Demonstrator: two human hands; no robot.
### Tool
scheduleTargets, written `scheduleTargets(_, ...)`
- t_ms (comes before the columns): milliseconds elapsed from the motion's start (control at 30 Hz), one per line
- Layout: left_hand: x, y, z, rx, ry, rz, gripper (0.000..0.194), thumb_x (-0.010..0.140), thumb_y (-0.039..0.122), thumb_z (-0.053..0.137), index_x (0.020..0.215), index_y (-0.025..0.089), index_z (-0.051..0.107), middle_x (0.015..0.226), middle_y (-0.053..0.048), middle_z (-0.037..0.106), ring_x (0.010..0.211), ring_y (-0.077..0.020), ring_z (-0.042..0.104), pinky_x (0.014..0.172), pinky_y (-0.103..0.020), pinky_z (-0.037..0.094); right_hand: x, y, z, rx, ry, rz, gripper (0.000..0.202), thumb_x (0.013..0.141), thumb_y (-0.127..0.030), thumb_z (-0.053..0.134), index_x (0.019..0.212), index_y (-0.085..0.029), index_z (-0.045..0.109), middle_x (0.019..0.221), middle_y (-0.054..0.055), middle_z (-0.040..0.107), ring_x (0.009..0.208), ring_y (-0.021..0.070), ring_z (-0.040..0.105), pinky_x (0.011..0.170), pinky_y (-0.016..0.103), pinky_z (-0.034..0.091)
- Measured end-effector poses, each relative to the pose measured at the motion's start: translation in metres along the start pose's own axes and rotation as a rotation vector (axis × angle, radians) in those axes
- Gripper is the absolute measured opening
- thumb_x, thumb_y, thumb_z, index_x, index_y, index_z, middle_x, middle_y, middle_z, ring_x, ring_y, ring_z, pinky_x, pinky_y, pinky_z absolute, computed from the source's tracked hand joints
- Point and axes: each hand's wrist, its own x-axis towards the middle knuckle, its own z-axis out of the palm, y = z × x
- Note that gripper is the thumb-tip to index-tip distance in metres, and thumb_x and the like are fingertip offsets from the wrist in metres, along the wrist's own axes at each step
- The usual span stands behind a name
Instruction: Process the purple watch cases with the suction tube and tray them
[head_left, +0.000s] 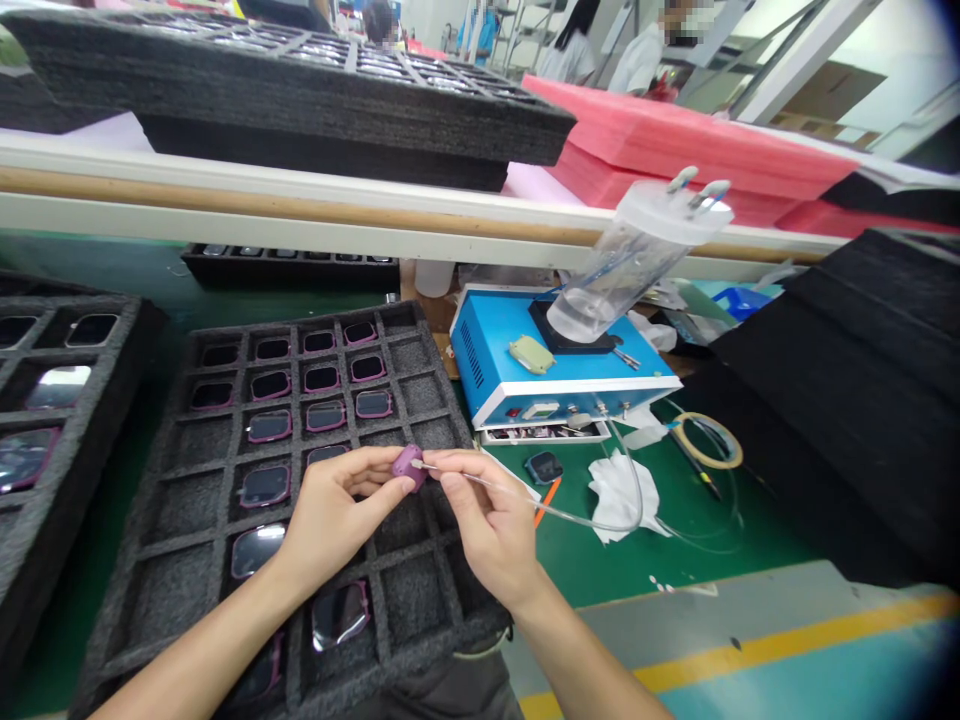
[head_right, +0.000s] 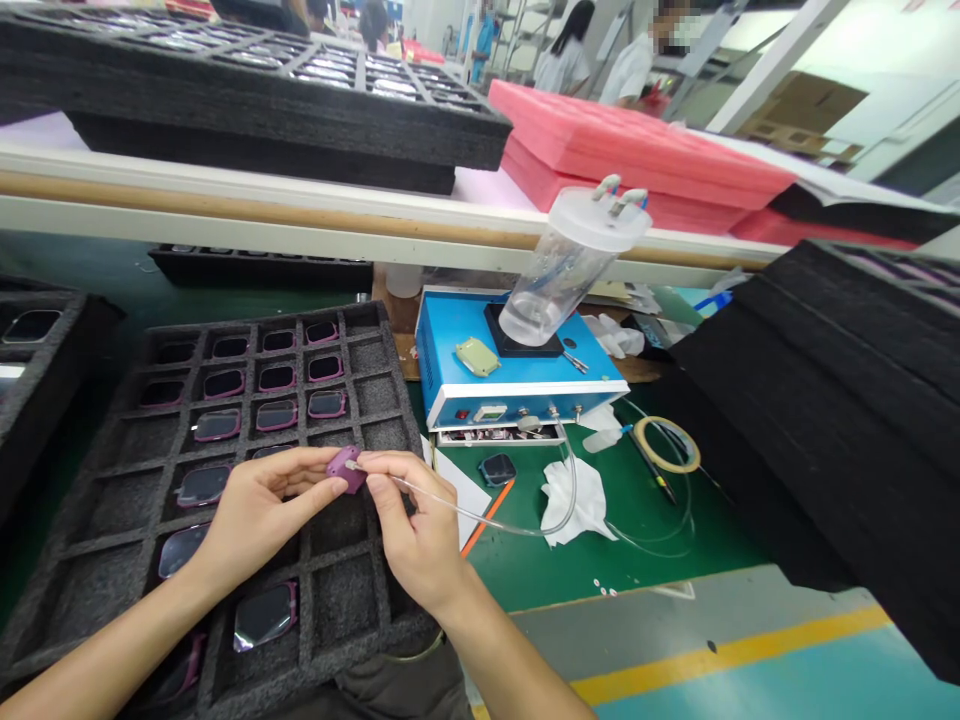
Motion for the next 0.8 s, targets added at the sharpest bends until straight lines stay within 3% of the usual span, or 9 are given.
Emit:
scheduleTargets(100,0.000,0.000,-0.002,0.060,0.038,0.035,0.032,0.080,0.035,0.081,0.104,0.014,0.083,0.095,-0.010,0.086,0.080,-0.0228,0.081,0.076,-0.031,0.065,-0.003,0.002,0.001,0.012,0.008,0.009,0.016,0.104,-0.027,0.063,0.110,-0.026,0.077,0.110,0.006,0.082,0.101,0.0192,0.080,0.092,0.034,0.068)
scheduleTargets(167,-0.002,0.001,-0.003,0.118,0.051,0.085,0.028,0.084,0.031,0.076,0.106,0.014,0.081,0.096,-0.009,0.084,0.078,-0.0204,0.078,0.072,-0.028,0.062,-0.005,0.001,0.001,0.021,0.020,0.024,0.023,0.103,-0.029,0.065,0.125,-0.026,0.072,0.125,0.009,0.079,0.112,0.0206,0.078,0.095,0.036,0.067)
scheduleTargets(267,-0.007,0.005,-0.003,0.089,-0.186,0.128,0.046,0.088,0.029,0.072,0.133,0.016,0.069,0.095,-0.007,0.080,0.077,-0.0187,0.075,0.071,-0.028,0.060,-0.007,-0.007,-0.003,-0.093,-0.046,0.036,0.044,0.097,-0.027,0.071,0.141,-0.027,0.064,0.139,0.012,0.073,0.117,0.0219,0.075,0.091,0.034,0.067)
scheduleTargets(367,-0.014,0.009,-0.001,0.003,-0.478,0.086,0.079,0.092,0.032,0.072,0.161,0.015,0.038,0.098,-0.007,0.079,0.083,-0.0195,0.076,0.081,-0.032,0.061,-0.009,-0.026,-0.009,-0.338,-0.230,0.018,0.025,0.099,-0.021,0.066,0.121,-0.025,0.076,0.117,0.008,0.081,0.104,0.0215,0.077,0.091,0.035,0.063)
scheduleTargets(500,-0.015,0.002,0.001,-0.040,-0.533,-0.005,0.101,0.089,0.040,0.080,0.168,0.017,0.021,0.096,-0.005,0.079,0.088,-0.0218,0.077,0.087,-0.035,0.061,-0.015,-0.059,-0.016,-0.569,-0.338,0.119,0.021,0.104,-0.022,0.059,0.107,-0.021,0.079,0.108,0.008,0.083,0.103,0.0225,0.077,0.095,0.033,0.057)
scheduleTargets(600,-0.006,-0.009,0.004,-0.039,-0.550,-0.004,0.108,0.080,0.044,0.087,0.167,0.021,0.028,0.089,-0.003,0.078,0.081,-0.0223,0.076,0.081,-0.035,0.062,-0.021,-0.077,-0.024,-0.609,-0.340,0.269,0.020,0.103,-0.023,0.060,0.102,-0.020,0.079,0.099,0.005,0.082,0.095,0.0193,0.075,0.087,0.028,0.054)
scheduleTargets(667,0.000,-0.012,0.004,0.008,-0.549,0.021,0.101,0.072,0.047,0.092,0.159,0.022,0.046,0.087,-0.003,0.079,0.077,-0.0223,0.076,0.076,-0.034,0.062,-0.031,-0.088,-0.039,-0.596,-0.411,0.343,0.015,0.099,-0.022,0.065,0.092,-0.019,0.079,0.085,0.001,0.079,0.082,0.0150,0.071,0.077,0.024,0.050)
scheduleTargets(733,0.007,-0.010,0.002,0.080,-0.486,0.071,0.083,0.065,0.052,0.094,0.137,0.021,0.068,0.087,-0.006,0.080,0.076,-0.0239,0.076,0.071,-0.034,0.063,-0.046,-0.105,-0.069,-0.526,-0.640,0.446,0.008,0.092,-0.019,0.072,0.086,-0.019,0.078,0.071,-0.003,0.071,0.067,0.0106,0.063,0.066,0.020,0.046)
scheduleTargets(800,0.013,-0.005,-0.002,0.158,-0.371,0.126,0.068,0.058,0.060,0.094,0.112,0.021,0.080,0.087,-0.008,0.082,0.077,-0.0271,0.078,0.069,-0.035,0.065,-0.059,-0.134,-0.114,-0.346,-0.853,0.637,0.004,0.090,-0.018,0.073,0.089,-0.017,0.077,0.066,-0.005,0.068,0.058,0.0081,0.059,0.058,0.018,0.045)
